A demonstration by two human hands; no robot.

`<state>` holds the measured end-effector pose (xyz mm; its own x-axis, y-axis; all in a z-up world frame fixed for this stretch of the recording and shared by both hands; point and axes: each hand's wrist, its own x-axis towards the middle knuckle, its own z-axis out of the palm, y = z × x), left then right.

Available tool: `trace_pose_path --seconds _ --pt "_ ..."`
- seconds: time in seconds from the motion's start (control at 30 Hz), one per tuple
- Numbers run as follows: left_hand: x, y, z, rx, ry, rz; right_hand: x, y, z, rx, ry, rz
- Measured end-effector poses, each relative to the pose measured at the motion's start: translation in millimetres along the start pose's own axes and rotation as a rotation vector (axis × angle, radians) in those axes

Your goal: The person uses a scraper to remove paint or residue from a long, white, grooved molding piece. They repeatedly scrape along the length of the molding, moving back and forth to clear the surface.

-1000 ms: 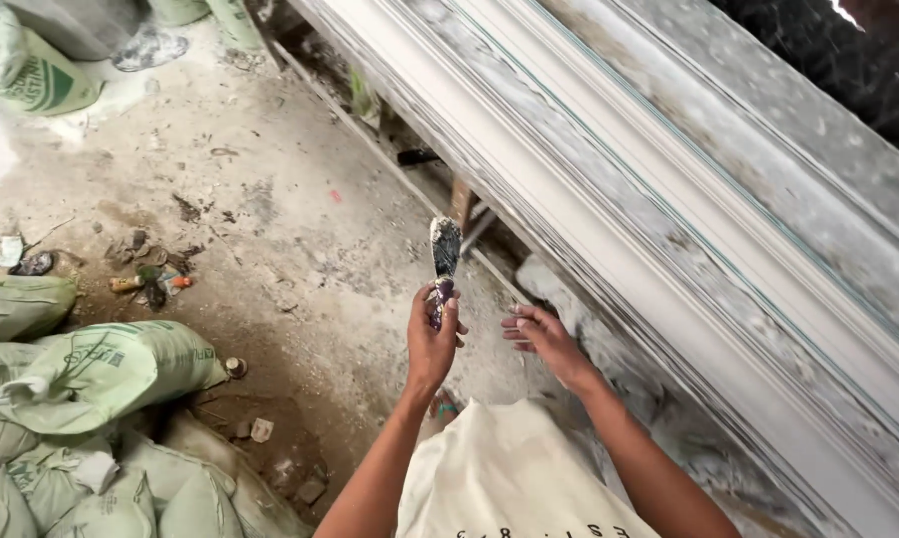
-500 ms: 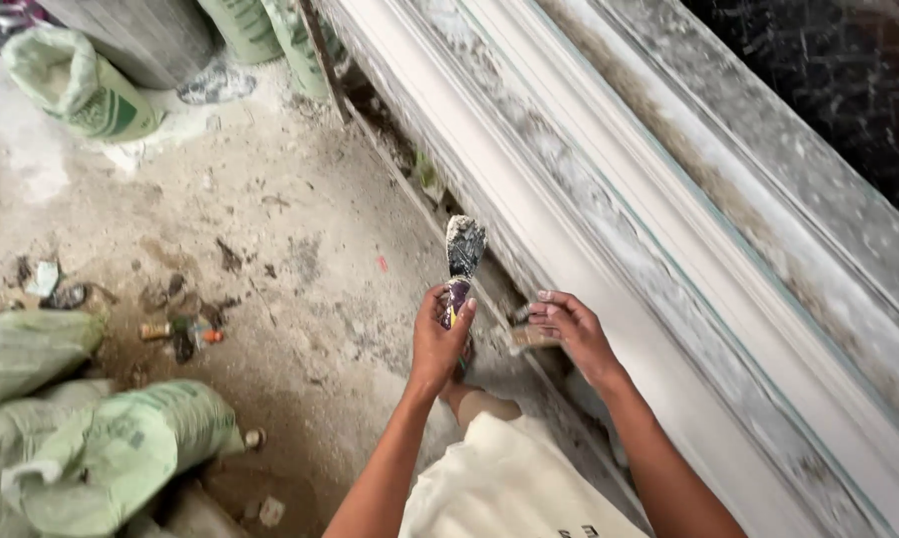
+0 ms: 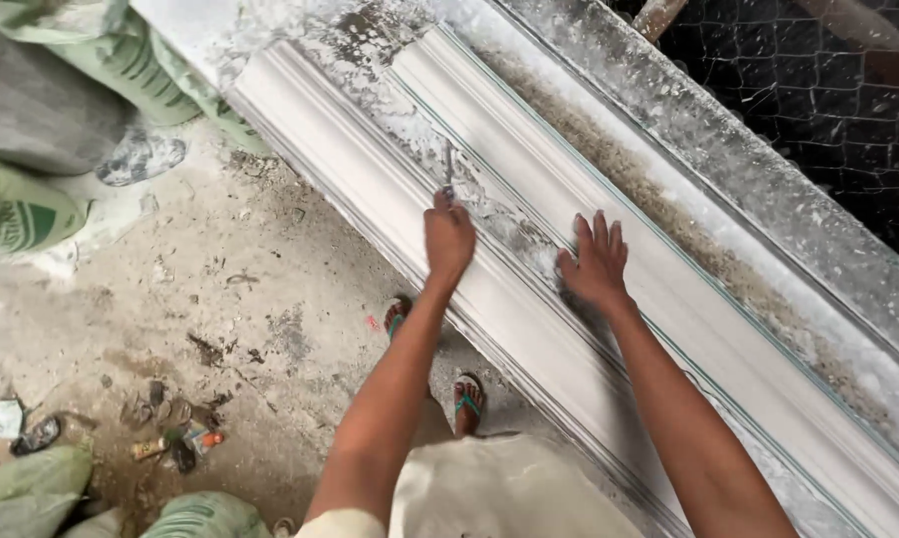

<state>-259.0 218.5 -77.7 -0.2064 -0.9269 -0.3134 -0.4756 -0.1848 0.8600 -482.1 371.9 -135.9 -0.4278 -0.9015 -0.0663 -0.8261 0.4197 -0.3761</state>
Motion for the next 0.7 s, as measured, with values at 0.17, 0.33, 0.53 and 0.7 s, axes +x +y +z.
trace_pose_path --seconds 0.17,0.33,0.53,0.7 --pt "15 -5 75 0.089 0.033 0.224 7 2 27 -0.099 0.048 0.084" --pt "23 1 79 0.049 -0.26 0.04 0 -9 23 -0.086 0.078 0.112" --pt "117 24 14 0.095 -0.123 0.041 -3 -15 22 -0.103 0.102 0.148" --pt "88 -3 46 0.063 -0.067 0.289 -1 -20 14 -0.049 0.074 0.154"
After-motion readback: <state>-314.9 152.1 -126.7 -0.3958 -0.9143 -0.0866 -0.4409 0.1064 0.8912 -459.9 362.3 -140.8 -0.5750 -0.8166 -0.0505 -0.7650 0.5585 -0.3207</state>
